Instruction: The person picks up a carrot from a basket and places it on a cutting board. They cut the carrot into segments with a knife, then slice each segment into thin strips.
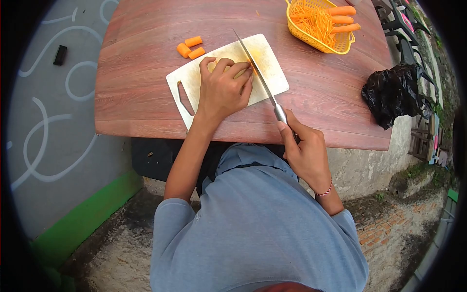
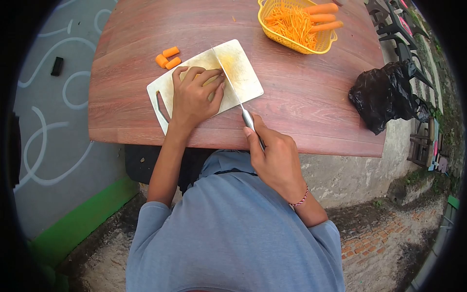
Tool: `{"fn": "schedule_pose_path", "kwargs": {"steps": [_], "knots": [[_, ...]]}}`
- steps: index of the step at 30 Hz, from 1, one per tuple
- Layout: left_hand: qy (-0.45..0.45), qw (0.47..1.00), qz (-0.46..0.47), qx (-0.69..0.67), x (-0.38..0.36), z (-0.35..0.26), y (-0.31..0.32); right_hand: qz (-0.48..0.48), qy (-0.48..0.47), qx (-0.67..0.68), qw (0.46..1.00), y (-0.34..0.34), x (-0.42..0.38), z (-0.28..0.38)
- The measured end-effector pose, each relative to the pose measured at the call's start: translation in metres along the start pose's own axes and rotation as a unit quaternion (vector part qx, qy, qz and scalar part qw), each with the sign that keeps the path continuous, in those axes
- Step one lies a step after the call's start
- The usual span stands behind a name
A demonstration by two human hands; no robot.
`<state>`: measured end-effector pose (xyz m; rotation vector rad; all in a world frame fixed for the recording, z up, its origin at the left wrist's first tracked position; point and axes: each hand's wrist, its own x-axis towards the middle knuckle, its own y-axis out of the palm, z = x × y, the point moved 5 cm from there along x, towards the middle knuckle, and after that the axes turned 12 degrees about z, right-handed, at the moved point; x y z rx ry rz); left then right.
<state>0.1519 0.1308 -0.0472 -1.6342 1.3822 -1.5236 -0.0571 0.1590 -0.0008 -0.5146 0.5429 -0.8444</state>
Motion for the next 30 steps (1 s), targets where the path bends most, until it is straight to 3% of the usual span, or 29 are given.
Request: {"fn": "schedule_pose_path", "kwargs": {"steps": [12,18,22,24,30], "knots": [[-0.002,1.000,-0.007,-0.012,0.000,0.001,0.000,-0.005,0.011,0.004,1.000,0.004,-0.006,0.004],[0.003,1.000,-0.004,-0.012,0.000,0.000,0.000,-0.039,-0.032,-0.034,0.998,0.010,0.046,0.004],[0.000,1.000,0.000,-0.013,-0.001,0.000,-0.001,-0.031,-0.042,0.034,0.998,0.005,0.080,-0.007],[0.000,1.000,0.000,-0.013,-0.002,0.000,-0.001,0.030,0.020,0.130,0.991,0.002,0.085,-0.008],[-0.002,1.000,-0.002,-0.009,-0.001,0.000,-0.001,0.040,0.030,0.134,0.990,-0.003,0.078,-0.002]]}}
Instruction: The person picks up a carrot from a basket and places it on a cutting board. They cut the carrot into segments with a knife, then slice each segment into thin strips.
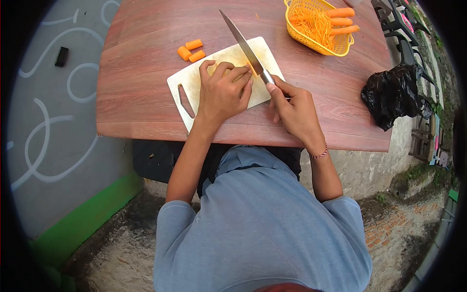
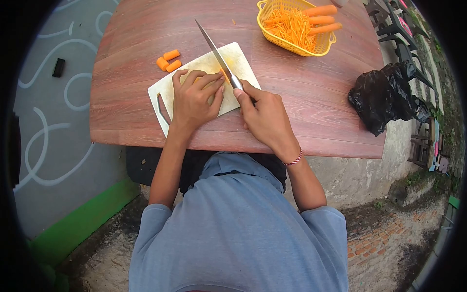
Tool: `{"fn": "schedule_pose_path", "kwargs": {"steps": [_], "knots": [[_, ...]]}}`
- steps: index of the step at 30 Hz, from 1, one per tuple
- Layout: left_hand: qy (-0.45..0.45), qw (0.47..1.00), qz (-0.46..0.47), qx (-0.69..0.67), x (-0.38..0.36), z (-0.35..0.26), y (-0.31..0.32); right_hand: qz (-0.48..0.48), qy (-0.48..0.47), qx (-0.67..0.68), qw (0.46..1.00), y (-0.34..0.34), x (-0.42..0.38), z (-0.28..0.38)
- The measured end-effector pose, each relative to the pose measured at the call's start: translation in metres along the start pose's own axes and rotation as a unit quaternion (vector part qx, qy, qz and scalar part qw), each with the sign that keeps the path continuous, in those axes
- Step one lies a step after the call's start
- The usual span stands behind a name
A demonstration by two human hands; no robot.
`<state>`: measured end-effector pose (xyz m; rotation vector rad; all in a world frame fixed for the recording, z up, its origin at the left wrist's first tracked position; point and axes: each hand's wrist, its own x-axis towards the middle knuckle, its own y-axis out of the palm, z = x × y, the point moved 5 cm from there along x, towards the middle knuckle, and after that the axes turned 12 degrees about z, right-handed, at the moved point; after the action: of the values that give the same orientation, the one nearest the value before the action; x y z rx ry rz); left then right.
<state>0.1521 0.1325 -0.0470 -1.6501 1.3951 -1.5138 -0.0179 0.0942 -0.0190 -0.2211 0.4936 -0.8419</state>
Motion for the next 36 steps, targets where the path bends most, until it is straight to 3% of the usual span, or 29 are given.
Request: {"fn": "schedule_pose_path", "kwargs": {"steps": [20,27,32,36], "knots": [[-0.005,1.000,-0.003,-0.002,0.000,0.001,0.001,-0.053,-0.036,-0.098,0.993,0.020,-0.061,-0.007],[0.000,1.000,-0.002,-0.008,0.001,0.002,0.000,-0.077,-0.065,-0.163,0.982,0.021,-0.031,0.004],[0.001,1.000,-0.011,-0.006,0.001,0.001,-0.001,-0.058,-0.071,-0.099,0.991,0.006,0.021,0.003],[0.001,1.000,-0.015,-0.011,0.001,0.001,-0.002,0.003,-0.019,-0.008,1.000,-0.001,0.023,0.010]]}}
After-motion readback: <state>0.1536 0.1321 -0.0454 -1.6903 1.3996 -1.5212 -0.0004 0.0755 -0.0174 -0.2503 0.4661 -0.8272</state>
